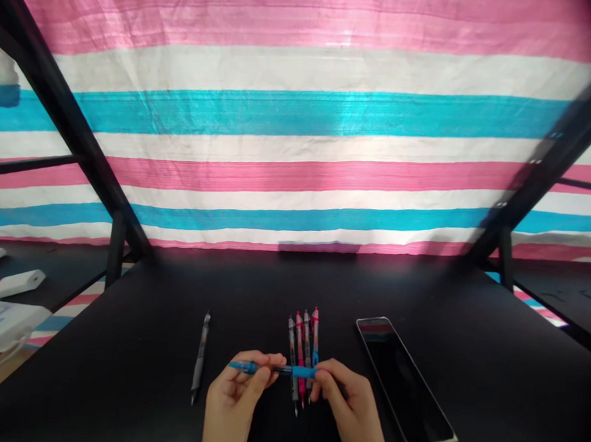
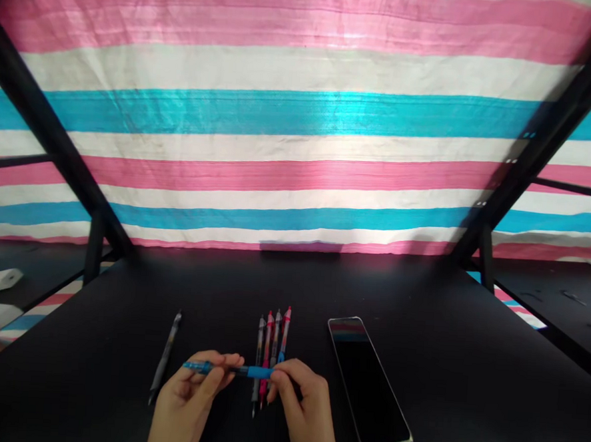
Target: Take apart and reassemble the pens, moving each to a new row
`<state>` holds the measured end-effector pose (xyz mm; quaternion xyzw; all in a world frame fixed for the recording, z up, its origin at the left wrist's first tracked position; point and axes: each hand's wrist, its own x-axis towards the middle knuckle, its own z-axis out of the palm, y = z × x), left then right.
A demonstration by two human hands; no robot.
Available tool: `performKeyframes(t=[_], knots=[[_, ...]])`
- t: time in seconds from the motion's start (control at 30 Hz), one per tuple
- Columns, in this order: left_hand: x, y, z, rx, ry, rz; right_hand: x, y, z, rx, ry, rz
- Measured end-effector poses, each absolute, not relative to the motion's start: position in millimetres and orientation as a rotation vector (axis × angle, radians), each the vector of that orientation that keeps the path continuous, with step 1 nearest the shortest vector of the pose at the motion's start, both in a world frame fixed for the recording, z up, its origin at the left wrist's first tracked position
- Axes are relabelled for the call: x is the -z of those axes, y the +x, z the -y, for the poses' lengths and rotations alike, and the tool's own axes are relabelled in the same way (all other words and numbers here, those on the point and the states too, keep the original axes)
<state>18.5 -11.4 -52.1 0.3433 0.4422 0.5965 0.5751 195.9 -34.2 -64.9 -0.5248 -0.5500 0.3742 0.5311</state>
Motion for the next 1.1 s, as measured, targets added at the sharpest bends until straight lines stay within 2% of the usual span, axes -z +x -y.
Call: performKeyframes(t=[0.2, 0.4, 1.1], knots=[[49.2, 21.8, 11.8, -1.406, 0.768, -1.106, 77.9, 197.7, 35.4, -0.789, -1.282, 1.282], [48.5, 19.5, 10.2, -1.432, 0.650, -1.055, 59.9, 196.1, 34.8, -0.947, -1.264, 1.282], [58.0, 15.0, 9.6, -1.449, 0.693, -0.912, 59.5, 198.2, 35.5, -0.966, -1.288, 1.283]])
